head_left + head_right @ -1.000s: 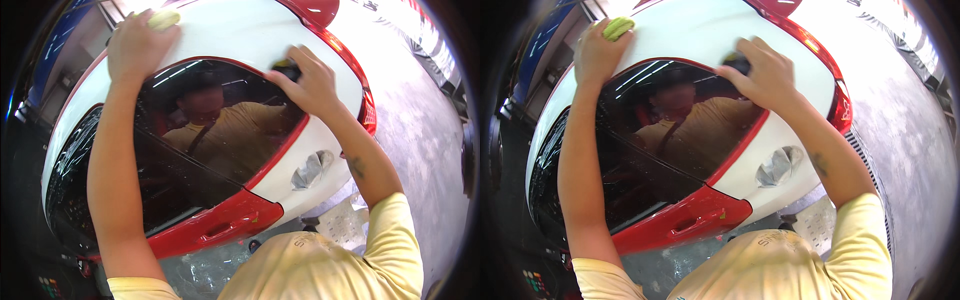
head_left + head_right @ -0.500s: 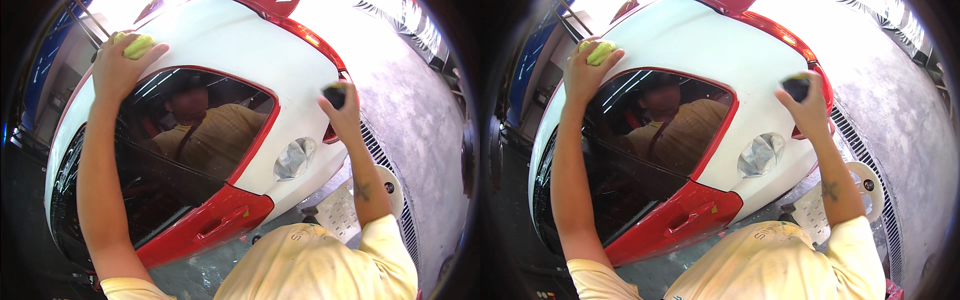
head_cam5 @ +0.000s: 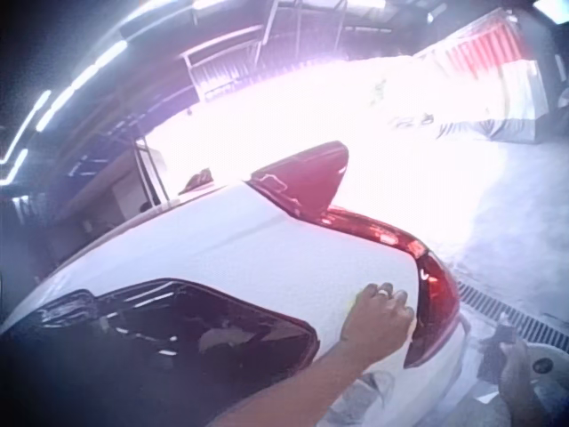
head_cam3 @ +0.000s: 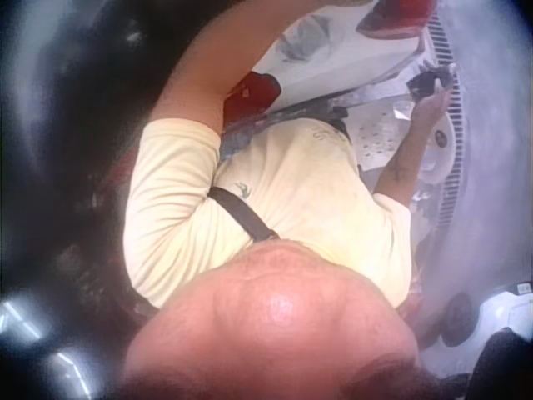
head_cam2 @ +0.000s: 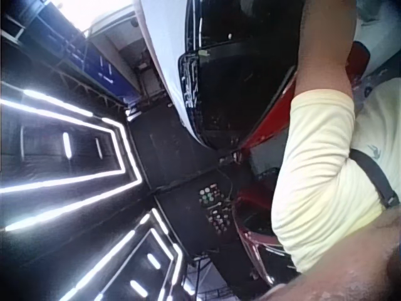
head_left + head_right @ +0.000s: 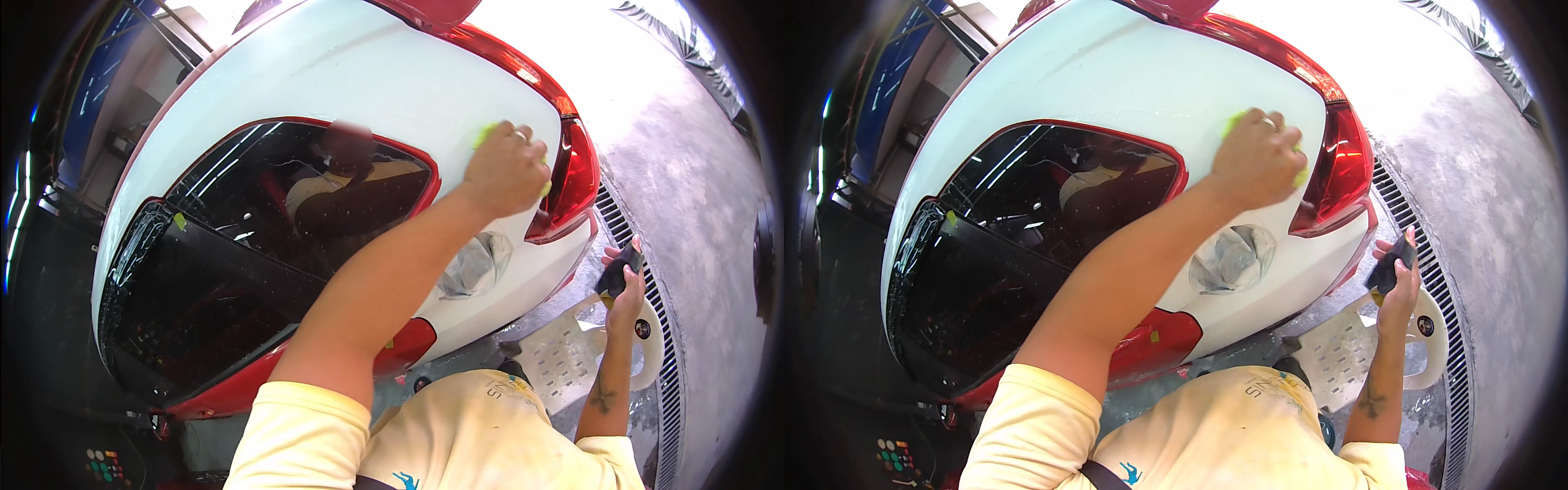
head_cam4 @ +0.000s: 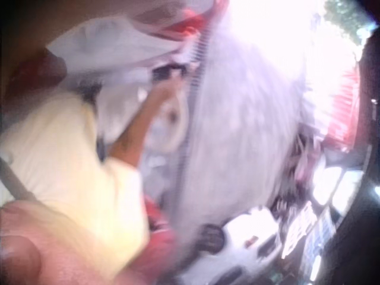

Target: The person cleans and polishes the window trim of a red and white car using a cloth and a small applicator pad, wiping along the edges of the window and the body panels.

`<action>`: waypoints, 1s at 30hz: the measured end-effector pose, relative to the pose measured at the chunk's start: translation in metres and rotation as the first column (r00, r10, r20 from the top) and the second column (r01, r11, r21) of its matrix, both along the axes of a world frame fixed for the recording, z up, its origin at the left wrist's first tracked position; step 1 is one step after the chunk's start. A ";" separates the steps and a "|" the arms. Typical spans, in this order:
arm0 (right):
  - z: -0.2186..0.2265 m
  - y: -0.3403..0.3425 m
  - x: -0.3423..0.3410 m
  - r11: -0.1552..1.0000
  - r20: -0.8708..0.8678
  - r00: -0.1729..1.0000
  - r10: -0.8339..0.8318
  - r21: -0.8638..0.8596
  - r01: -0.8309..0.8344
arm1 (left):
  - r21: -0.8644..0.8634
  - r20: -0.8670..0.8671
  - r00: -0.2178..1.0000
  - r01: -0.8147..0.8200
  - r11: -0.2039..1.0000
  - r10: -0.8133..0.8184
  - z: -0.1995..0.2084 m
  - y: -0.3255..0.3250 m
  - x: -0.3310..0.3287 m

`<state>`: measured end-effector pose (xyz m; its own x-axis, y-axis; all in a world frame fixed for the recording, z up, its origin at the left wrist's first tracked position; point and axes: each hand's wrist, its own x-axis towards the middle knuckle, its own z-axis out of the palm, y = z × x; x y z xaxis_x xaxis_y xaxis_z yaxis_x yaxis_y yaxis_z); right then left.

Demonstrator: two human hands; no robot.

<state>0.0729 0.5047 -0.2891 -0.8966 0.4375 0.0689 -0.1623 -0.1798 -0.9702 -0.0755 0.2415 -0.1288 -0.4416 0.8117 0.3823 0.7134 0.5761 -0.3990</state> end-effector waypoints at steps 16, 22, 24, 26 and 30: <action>0.111 -0.121 -0.059 0.950 -0.127 0.960 0.248 0.228 -0.215 | 0.284 -0.542 0.570 -0.567 0.773 0.617 0.220 -0.253 0.015; 0.164 -0.182 -0.109 0.637 -0.244 0.906 0.346 0.770 -0.037 | 0.494 -0.350 0.492 -0.626 0.603 0.797 0.254 -0.349 0.035; 0.162 -0.195 -0.125 0.613 -0.386 0.871 0.304 0.779 0.131 | 0.488 -0.346 0.489 -0.636 0.599 0.801 0.253 -0.337 0.033; 0.163 -0.201 -0.129 0.603 -0.411 0.860 0.302 0.781 0.162 | 0.480 -0.333 0.498 -0.641 0.599 0.800 0.253 -0.337 0.033; 0.166 -0.207 -0.124 0.619 -0.331 0.878 0.346 0.784 0.051 | 0.472 -0.350 0.507 -0.630 0.616 0.787 0.254 -0.345 0.034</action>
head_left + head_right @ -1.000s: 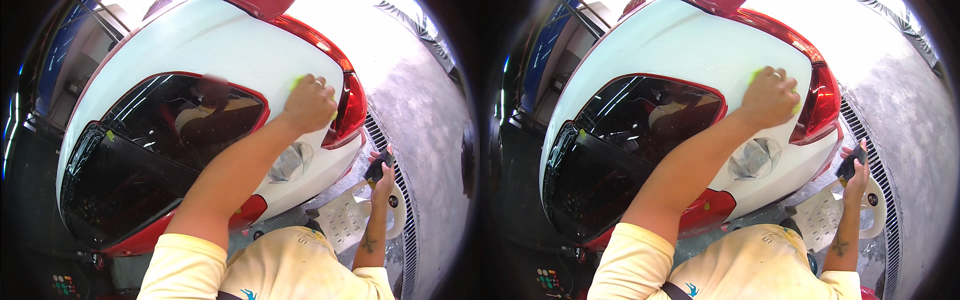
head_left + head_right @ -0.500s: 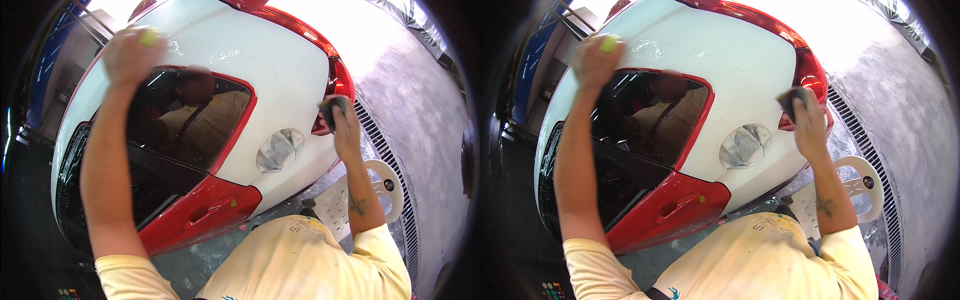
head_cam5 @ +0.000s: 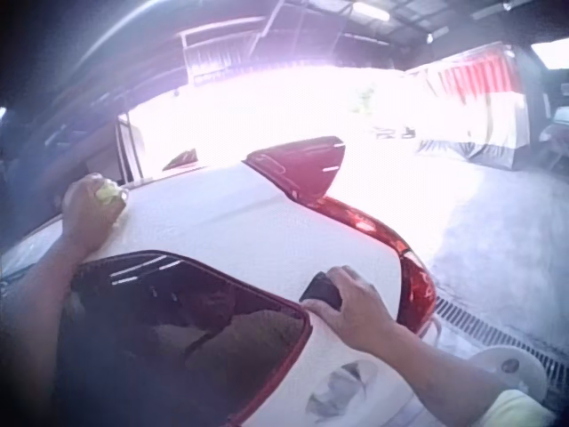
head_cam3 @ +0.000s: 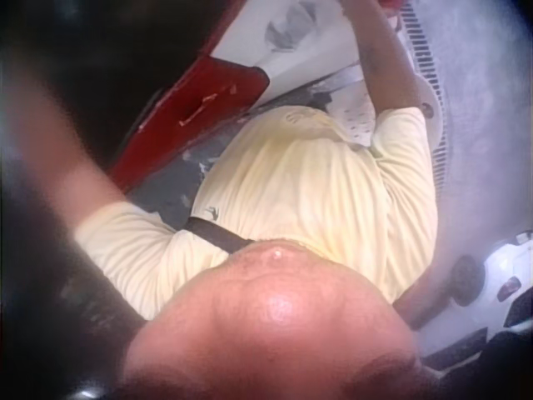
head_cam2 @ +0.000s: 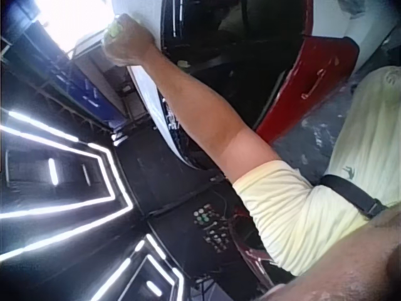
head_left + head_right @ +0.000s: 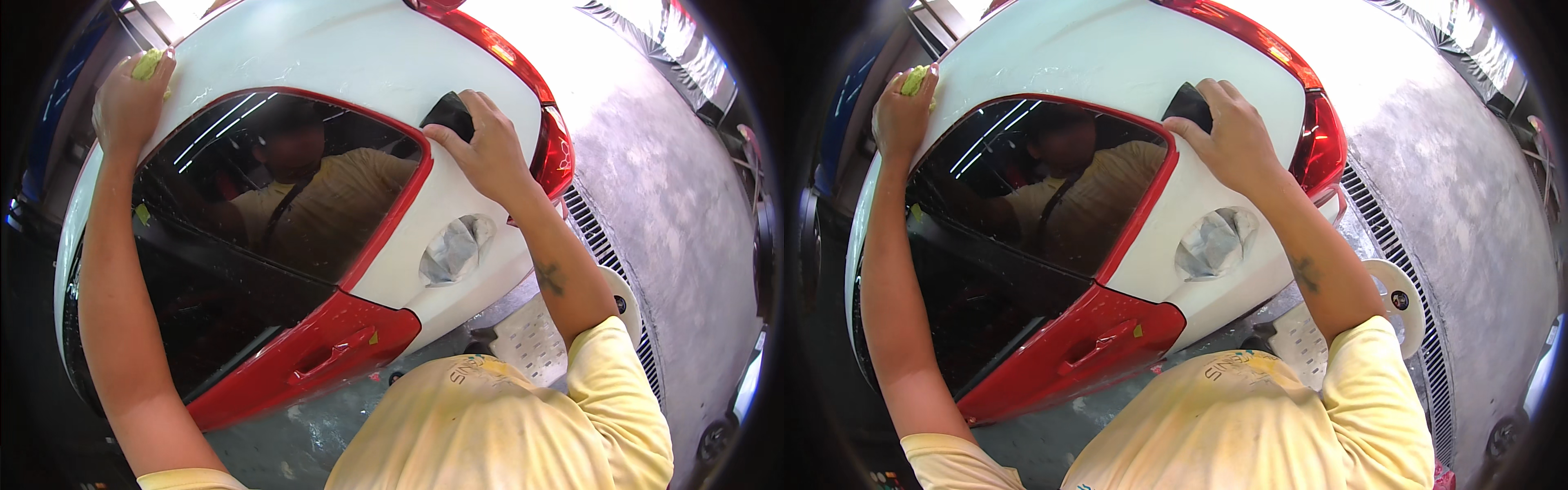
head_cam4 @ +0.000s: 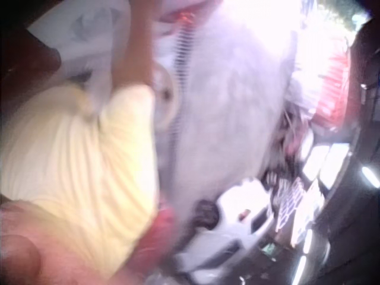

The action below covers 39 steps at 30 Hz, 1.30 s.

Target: The person cleans and polishes the window trim of a red and white car using a cloth and a small applicator pad, wiping along the edges of the window and the body panels.

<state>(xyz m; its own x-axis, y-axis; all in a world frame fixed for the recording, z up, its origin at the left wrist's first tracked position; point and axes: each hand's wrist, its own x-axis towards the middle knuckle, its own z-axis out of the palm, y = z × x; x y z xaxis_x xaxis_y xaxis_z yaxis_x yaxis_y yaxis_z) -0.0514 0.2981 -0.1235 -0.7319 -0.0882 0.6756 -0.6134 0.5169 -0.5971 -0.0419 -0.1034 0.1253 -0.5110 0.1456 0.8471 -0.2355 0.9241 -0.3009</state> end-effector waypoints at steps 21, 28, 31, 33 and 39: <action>0.038 -0.064 -0.017 0.971 -0.230 0.957 -0.179 0.115 0.209 | 0.162 0.075 0.997 -0.046 0.986 0.034 0.002 0.011 -0.007; -0.007 -0.024 -0.020 0.980 -0.205 0.965 -0.164 0.075 0.183 | 0.063 0.092 0.993 -0.085 0.994 0.079 0.009 0.009 -0.009; 0.021 -0.053 -0.017 0.973 -0.257 0.948 -0.188 0.081 0.215 | 0.185 0.115 0.993 -0.056 0.981 0.034 0.007 0.003 -0.015; 0.032 -0.065 -0.017 0.969 -0.275 0.943 -0.186 0.105 0.222 | 0.175 0.096 0.995 -0.048 0.983 0.032 0.004 -0.002 -0.014; -0.015 -0.014 -0.007 0.980 -0.165 0.974 -0.156 0.101 0.174 | 0.172 0.093 0.994 -0.070 0.983 0.054 0.005 0.025 -0.001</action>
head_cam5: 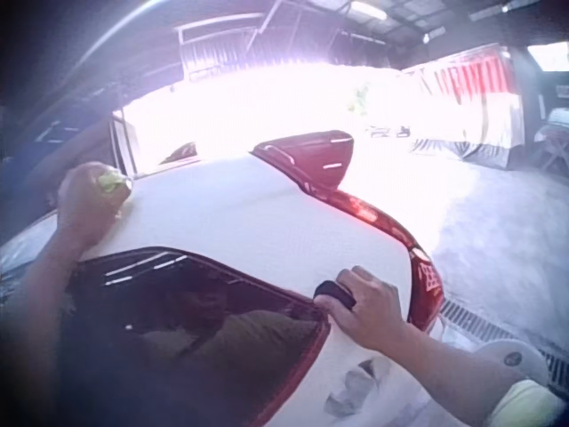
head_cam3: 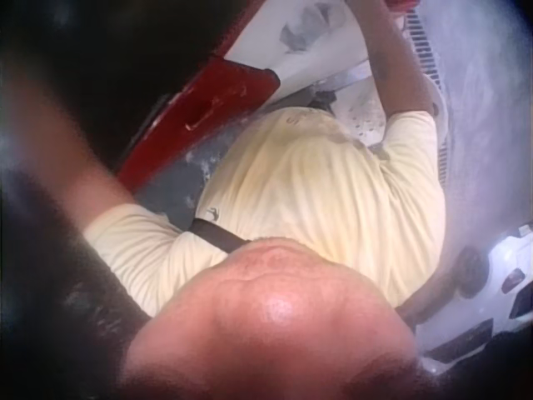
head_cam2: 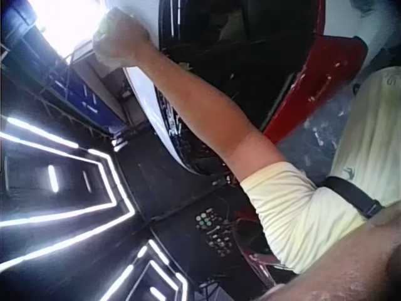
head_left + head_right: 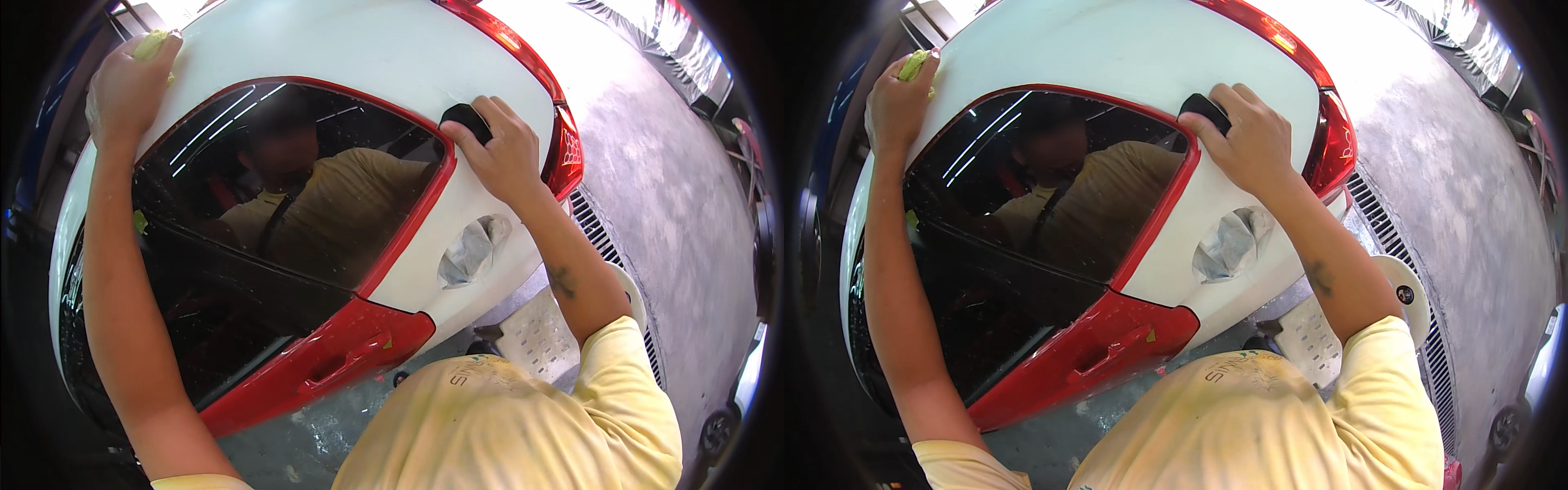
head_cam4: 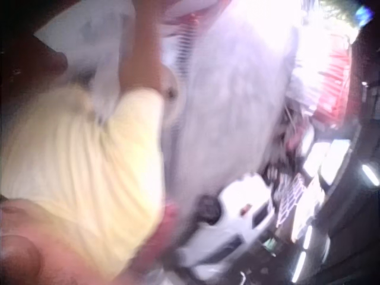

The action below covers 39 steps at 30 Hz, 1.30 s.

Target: The person cleans and polishes the window trim of a red and white car using a cloth and a small applicator pad, wiping along the edges of the window and the body panels.

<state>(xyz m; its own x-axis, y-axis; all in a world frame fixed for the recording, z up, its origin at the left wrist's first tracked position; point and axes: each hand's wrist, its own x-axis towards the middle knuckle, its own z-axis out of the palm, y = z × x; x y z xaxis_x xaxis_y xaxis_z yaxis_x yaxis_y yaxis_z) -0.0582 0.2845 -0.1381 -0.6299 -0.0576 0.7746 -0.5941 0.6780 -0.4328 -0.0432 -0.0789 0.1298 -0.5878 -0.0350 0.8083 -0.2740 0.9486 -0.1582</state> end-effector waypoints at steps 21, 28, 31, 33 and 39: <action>0.012 -0.012 -0.003 0.998 0.004 1.000 -0.001 0.069 0.000 | -0.025 -0.004 0.998 0.066 0.998 -0.066 -0.001 -0.015 -0.003; 0.017 -0.012 -0.003 0.999 0.028 0.999 -0.032 0.025 0.032 | 0.051 0.012 0.999 0.036 0.998 -0.036 0.001 -0.007 -0.004; -0.001 -0.002 0.008 1.000 0.082 0.996 -0.030 0.002 0.030 | 0.038 -0.010 1.000 0.028 0.999 -0.027 -0.002 -0.009 -0.001; -0.026 0.014 0.015 0.997 0.146 0.989 -0.006 -0.076 0.017 | 0.009 -0.028 0.999 0.025 1.000 -0.025 0.000 -0.006 -0.001; 0.050 -0.029 -0.026 0.991 0.026 0.997 -0.072 -0.111 0.075 | 0.005 -0.005 0.999 0.047 0.999 -0.047 -0.003 -0.007 -0.004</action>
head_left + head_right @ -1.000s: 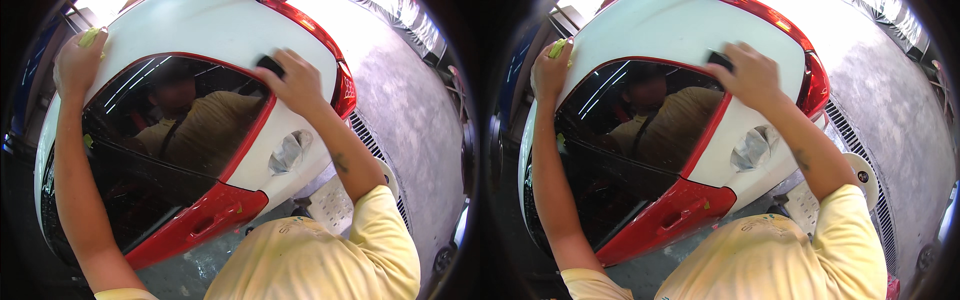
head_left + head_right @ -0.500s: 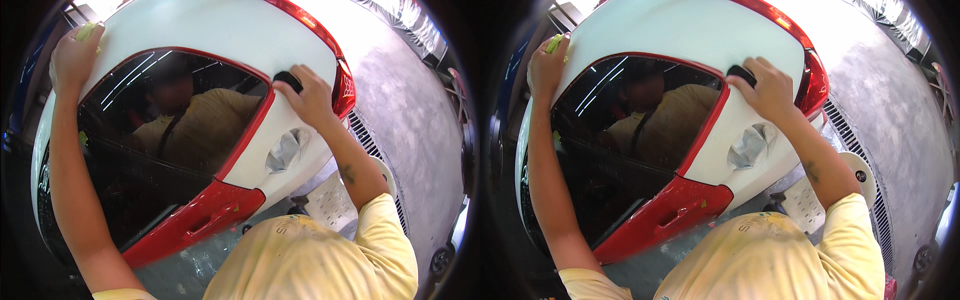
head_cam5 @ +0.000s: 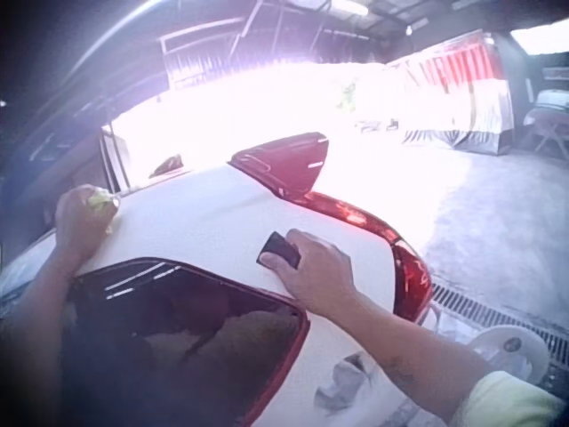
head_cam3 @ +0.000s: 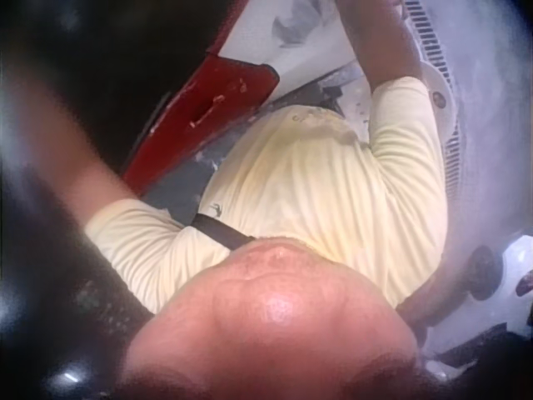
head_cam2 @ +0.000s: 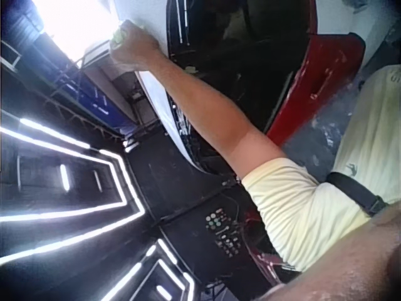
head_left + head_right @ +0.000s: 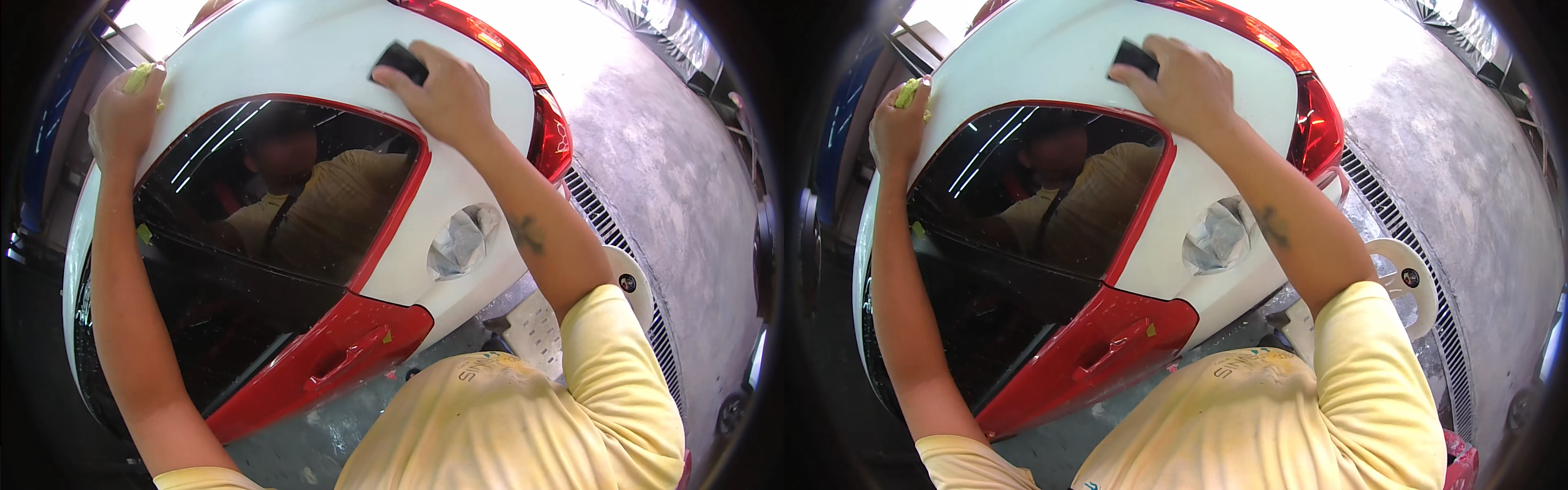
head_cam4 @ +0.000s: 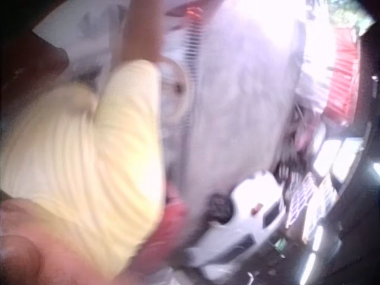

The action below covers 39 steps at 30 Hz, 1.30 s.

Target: The person cleans and polishes the window trim of a red and white car using a cloth and a small applicator pad, wiping along the edges of the window and the body panels.

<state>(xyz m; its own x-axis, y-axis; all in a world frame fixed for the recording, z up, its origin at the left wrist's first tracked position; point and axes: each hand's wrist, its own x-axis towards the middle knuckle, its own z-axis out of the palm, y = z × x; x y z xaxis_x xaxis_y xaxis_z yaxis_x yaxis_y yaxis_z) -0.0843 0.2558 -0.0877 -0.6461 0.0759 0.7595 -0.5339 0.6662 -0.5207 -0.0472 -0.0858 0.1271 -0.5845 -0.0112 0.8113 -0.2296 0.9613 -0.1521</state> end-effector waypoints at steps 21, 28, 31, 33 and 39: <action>0.030 -0.024 0.009 0.967 -0.059 0.987 0.148 0.220 -0.131 | 0.014 -0.045 0.999 0.011 1.000 -0.010 -0.004 0.008 0.006; -0.003 -0.004 0.022 0.973 0.000 0.993 0.115 0.201 -0.113 | 0.011 -0.003 0.998 0.060 0.998 -0.060 0.000 0.003 0.013; 0.004 -0.006 0.019 0.975 -0.050 0.991 0.127 0.190 -0.115 | 0.034 -0.035 0.998 0.058 0.998 -0.057 -0.003 0.010 0.009; 0.023 -0.036 0.016 0.973 -0.108 0.984 0.143 0.194 -0.121 | 0.039 -0.056 0.996 0.076 0.996 -0.074 -0.007 0.006 0.007; 0.027 -0.032 0.024 0.965 -0.042 0.991 0.123 0.237 -0.110 | 0.023 -0.044 0.994 0.102 0.995 -0.101 -0.003 0.010 0.015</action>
